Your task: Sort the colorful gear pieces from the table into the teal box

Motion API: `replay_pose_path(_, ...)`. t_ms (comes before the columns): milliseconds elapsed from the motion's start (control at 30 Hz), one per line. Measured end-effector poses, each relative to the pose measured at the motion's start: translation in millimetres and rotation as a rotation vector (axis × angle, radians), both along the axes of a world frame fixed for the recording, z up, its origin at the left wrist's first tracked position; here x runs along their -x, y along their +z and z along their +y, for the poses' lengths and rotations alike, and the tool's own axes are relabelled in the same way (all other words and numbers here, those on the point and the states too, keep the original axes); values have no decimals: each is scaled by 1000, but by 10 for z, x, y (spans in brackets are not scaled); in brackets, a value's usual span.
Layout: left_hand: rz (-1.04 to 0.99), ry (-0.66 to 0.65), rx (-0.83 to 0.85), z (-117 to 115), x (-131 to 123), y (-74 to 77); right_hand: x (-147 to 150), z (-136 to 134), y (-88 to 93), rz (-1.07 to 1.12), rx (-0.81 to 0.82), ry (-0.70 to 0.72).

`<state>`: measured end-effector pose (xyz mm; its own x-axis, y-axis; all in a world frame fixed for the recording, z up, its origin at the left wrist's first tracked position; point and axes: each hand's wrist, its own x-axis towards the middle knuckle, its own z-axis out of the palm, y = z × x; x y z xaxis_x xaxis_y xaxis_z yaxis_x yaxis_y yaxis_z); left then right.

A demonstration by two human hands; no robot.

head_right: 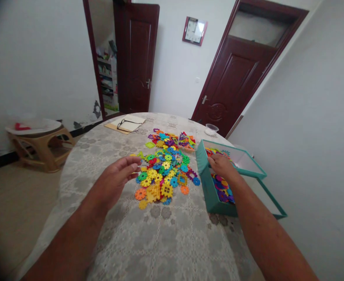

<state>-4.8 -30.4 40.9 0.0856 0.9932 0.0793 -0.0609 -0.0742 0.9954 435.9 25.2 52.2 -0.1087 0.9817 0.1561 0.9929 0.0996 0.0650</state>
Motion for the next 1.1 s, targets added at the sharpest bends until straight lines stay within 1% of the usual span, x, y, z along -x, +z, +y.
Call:
replay_pose_path(67,178,-59,-68,-39,168,90,-87,5,10,-27,16,-58)
replay_pose_path(100,262,-87,-102,-40,239,104,-137,7,29,-37,18,-99)
replay_pose_path(167,418,-133,-155,0,342,57,-227,4,85,-63,26,-180)
replay_pose_path(233,556,-162,-192,75,384,-72,-247,-23,155,-90,22,-232)
replay_pose_path(300,689,-185,-224,140,368,-229,-130,-94,214,-102,-49,-240)
replay_pose_path(333,754,-199,-239,158,342,-300,-8,-151,230,-86,-108,-215)
replay_pose_path(400,877,-239,-262,154,259,-407,354,-306,219,11,-212,-95)
replay_pose_path(433,929,-266,-271,135,205,-441,577,-397,187,98,-207,-9)
replay_pose_path(467,975,-294,-283,108,144,-465,811,-490,135,194,-155,87)
replay_pose_path(533,1046,-330,-324,44,9,-493,1252,-658,-21,341,14,244)
replay_pose_path(567,1078,-335,-350,13,-61,-504,1435,-722,-118,373,77,293)
replay_pose_path(600,1110,-330,-377,-12,-128,-516,1583,-768,-223,376,102,323)
replay_pose_path(667,1167,-317,-419,-44,-242,-548,1764,-813,-430,348,138,360)
replay_pose_path(767,1208,-333,-443,-46,-340,-595,1821,-805,-671,356,166,372)
replay_pose_path(833,1213,-346,-444,-33,-361,-608,1793,-790,-766,433,136,389)
replay_pose_path(967,1203,-357,-439,-22,-357,-583,1718,-775,-846,614,48,422)
replay_pose_path(1033,1183,-357,-440,-26,-358,-558,1682,-758,-869,657,18,376)
replay_pose_path(1100,1170,-339,-445,-27,-365,-537,1649,-732,-898,704,-26,285)
